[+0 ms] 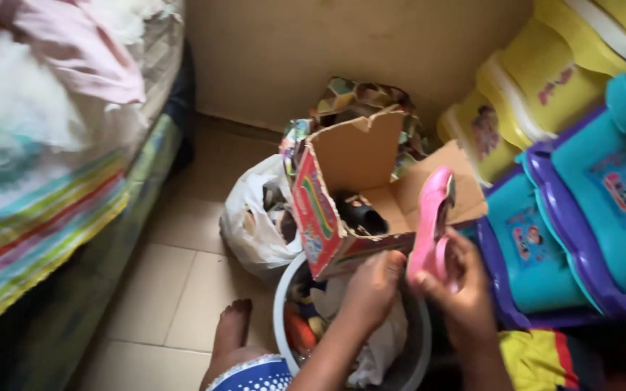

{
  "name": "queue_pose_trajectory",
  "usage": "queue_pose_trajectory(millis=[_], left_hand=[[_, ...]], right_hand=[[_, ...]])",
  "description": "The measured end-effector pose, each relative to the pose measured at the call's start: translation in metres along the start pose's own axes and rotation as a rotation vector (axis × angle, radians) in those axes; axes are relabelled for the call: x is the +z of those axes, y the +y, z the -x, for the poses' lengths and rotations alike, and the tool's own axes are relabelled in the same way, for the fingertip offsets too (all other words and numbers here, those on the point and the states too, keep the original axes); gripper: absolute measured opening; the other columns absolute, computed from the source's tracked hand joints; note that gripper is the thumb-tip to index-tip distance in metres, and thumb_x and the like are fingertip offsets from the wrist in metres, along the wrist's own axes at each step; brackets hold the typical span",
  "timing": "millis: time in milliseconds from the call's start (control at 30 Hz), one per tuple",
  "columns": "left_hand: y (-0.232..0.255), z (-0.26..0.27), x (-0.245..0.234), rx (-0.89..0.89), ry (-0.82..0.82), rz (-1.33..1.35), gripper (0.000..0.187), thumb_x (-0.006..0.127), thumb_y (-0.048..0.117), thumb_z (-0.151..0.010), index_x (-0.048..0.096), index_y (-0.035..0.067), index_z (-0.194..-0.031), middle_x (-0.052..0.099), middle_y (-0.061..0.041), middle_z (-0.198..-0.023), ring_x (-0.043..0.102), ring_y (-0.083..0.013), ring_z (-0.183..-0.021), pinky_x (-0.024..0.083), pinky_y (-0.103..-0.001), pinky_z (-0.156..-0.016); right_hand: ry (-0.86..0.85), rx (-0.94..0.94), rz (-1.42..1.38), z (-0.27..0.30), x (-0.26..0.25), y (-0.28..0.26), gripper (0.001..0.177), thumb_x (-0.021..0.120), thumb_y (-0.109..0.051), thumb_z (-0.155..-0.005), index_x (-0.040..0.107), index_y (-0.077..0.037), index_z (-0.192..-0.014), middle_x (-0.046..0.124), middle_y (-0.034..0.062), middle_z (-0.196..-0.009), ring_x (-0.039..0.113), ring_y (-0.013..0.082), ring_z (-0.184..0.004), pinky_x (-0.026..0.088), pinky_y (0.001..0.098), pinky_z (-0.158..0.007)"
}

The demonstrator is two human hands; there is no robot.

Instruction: Cleaning several pairs of children's shoes with a cloth.

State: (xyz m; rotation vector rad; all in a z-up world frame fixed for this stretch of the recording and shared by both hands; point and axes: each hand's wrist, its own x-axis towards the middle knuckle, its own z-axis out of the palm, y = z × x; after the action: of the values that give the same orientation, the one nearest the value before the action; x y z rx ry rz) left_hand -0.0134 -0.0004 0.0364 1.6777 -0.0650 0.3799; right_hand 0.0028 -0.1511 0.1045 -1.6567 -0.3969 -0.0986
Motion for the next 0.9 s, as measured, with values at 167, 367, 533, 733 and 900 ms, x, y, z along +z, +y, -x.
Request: queue_pose_trajectory(millis=[167, 367, 533, 733, 900], left_hand=[[-0.001, -0.002, 0.0, -0.136, -0.062, -0.064, 0.047, 0.046, 0.047, -0.103, 0.063, 0.004, -0.101, 0.069, -0.024, -0.102, 0.064, -0.0457, -0.102, 0.049, -0.053, -0.084], [0.019, -0.005, -0.012, -0.221, -0.063, -0.005, 0.044, 0.044, 0.047, -0.105, 0.057, 0.005, -0.113, 0.068, -0.027, -0.103, 0.061, -0.0489, -0.104, 0.048, -0.056, -0.083], [0.013, -0.007, -0.009, -0.271, -0.098, -0.019, 0.047, 0.042, 0.05, -0.104, 0.056, 0.007, -0.114, 0.068, -0.028, -0.103, 0.062, -0.0492, -0.103, 0.048, -0.057, -0.082], [-0.005, -0.009, 0.001, -0.385, -0.09, -0.091, 0.054, 0.042, 0.054, -0.104, 0.052, 0.002, -0.111, 0.066, -0.032, -0.106, 0.059, -0.0524, -0.105, 0.047, -0.058, -0.085], [-0.008, -0.011, 0.002, -0.347, -0.091, -0.099, 0.054, 0.042, 0.055, -0.103, 0.052, 0.001, -0.11, 0.064, -0.033, -0.108, 0.058, -0.0531, -0.106, 0.047, -0.059, -0.087]], right_hand=[[-0.149, 0.046, 0.284, -0.087, 0.006, 0.001, 0.083, 0.085, -0.014, -0.07, 0.05, -0.01, -0.145, 0.06, 0.0107, -0.139, 0.059, 0.0211, -0.126, 0.049, 0.037, -0.105], [-0.396, 0.166, 0.751, -0.194, 0.035, 0.1, 0.087, 0.094, -0.025, -0.056, 0.058, -0.012, -0.135, 0.072, 0.0124, -0.124, 0.071, 0.0213, -0.107, 0.057, 0.0363, -0.092], [-0.509, 0.399, 0.958, -0.222, 0.069, 0.158, 0.084, 0.094, -0.028, -0.059, 0.062, -0.014, -0.135, 0.075, 0.0141, -0.123, 0.073, 0.0236, -0.103, 0.058, 0.0371, -0.091], [-0.848, 0.479, 0.922, -0.236, 0.061, 0.202, 0.084, 0.089, -0.026, -0.068, 0.055, -0.013, -0.143, 0.071, 0.0126, -0.127, 0.068, 0.0237, -0.11, 0.055, 0.0386, -0.094], [-0.755, 0.183, 0.723, -0.218, 0.05, 0.129, 0.062, 0.086, -0.027, -0.077, 0.064, -0.006, -0.131, 0.074, 0.0102, -0.123, 0.071, 0.022, -0.111, 0.056, 0.0371, -0.095]])
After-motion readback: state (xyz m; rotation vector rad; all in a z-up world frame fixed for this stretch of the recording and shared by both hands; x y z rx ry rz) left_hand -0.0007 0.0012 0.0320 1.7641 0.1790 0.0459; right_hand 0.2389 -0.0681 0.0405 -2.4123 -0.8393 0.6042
